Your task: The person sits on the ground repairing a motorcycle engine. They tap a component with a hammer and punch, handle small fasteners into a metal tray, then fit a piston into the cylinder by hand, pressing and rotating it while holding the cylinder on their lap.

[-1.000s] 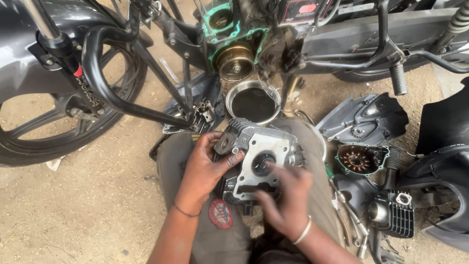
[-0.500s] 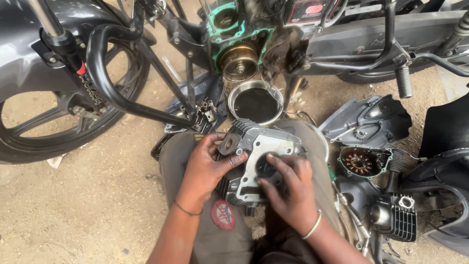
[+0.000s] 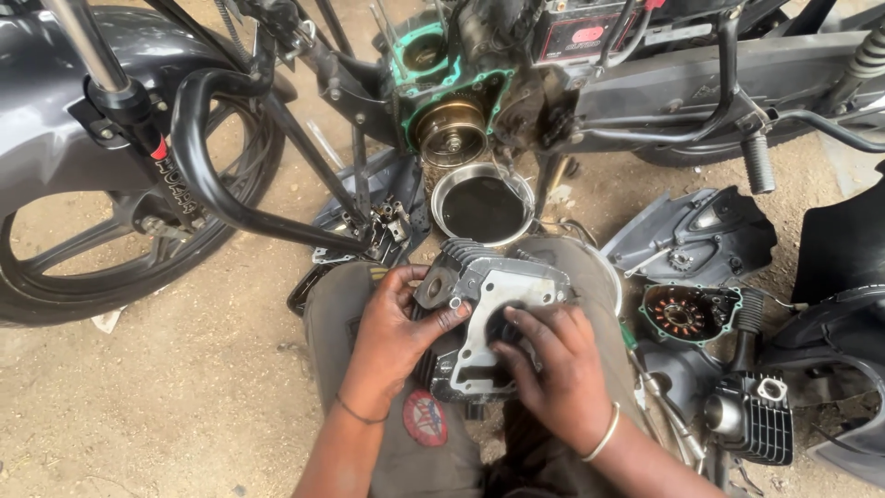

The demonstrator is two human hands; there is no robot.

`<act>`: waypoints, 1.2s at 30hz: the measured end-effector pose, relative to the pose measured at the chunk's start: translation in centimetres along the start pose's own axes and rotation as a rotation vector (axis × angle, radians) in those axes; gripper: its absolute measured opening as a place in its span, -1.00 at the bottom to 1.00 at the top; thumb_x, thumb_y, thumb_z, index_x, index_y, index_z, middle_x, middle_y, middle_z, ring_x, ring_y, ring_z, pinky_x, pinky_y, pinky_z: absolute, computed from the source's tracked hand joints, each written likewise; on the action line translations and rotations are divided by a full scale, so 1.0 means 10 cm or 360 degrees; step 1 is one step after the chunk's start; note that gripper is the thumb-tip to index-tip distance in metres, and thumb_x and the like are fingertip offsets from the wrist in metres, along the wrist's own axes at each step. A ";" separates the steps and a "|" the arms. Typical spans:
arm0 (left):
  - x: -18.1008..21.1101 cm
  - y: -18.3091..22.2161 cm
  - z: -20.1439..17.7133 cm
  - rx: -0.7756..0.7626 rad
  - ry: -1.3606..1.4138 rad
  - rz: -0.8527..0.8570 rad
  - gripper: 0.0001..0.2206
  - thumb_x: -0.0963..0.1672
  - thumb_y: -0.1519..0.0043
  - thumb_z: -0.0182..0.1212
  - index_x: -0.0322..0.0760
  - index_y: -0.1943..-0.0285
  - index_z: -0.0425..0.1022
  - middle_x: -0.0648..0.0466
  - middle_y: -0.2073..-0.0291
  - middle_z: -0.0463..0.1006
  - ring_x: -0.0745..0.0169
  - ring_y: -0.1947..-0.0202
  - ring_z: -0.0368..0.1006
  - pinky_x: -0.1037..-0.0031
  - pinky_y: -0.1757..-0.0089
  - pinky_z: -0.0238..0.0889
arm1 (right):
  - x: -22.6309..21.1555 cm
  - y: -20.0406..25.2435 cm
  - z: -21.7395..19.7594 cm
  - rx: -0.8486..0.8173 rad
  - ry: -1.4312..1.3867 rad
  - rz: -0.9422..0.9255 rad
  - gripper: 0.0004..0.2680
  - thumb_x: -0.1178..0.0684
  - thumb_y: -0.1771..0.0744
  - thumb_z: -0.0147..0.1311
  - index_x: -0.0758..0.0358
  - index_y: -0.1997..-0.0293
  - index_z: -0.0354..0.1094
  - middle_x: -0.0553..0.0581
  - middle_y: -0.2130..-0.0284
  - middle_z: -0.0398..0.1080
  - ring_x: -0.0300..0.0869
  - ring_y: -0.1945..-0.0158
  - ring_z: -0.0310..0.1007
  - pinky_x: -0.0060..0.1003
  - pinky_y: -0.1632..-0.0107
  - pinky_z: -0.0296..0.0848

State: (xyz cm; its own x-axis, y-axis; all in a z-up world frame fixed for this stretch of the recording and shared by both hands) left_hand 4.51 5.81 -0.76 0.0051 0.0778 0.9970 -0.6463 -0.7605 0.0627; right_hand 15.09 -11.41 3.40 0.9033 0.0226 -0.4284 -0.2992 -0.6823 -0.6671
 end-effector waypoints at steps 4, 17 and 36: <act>-0.01 0.00 0.00 -0.0014 -0.0020 0.0024 -0.51 -0.20 0.00 0.51 -0.45 -0.08 0.39 -0.05 0.15 0.65 0.33 0.16 0.57 0.53 0.13 0.50 | 0.01 -0.04 -0.05 0.0000 0.0014 0.0005 -0.68 0.11 -0.20 0.31 0.28 -0.03 0.45 0.19 0.12 0.45 0.09 0.04 0.39 -0.08 -0.03 0.35; 0.04 0.00 0.03 -0.0023 -0.0034 0.0049 -0.49 -0.18 0.00 0.51 -0.46 -0.09 0.39 -0.07 0.13 0.65 0.28 0.14 0.58 0.51 0.11 0.50 | 0.03 -0.05 -0.09 -0.0088 0.0054 -0.0095 -0.69 0.09 -0.22 0.31 0.32 0.00 0.40 0.24 0.13 0.42 0.11 0.10 0.38 -0.05 0.04 0.34; -0.03 0.00 -0.01 -0.0030 -0.0051 -0.0028 -0.47 -0.15 -0.05 0.46 -0.39 -0.16 0.33 -0.05 0.07 0.58 0.26 0.07 0.51 0.48 0.07 0.43 | 0.27 0.47 -0.94 0.0222 -0.0074 0.0410 -0.72 0.19 -0.21 0.30 0.31 0.01 0.41 0.16 0.13 0.47 -0.18 0.21 0.44 -0.36 0.18 0.39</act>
State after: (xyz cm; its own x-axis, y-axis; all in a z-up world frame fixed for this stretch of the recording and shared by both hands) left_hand 4.44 5.88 -1.07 0.0408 0.0706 0.9967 -0.6599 -0.7471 0.0799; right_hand 19.05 -21.40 4.84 0.7781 -0.1026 -0.6197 -0.5590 -0.5630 -0.6087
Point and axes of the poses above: each hand's wrist, its own y-axis away from the middle knuckle, its own z-axis out of the palm, x = y × z, the point moved 7 cm from there along -y, towards the middle knuckle
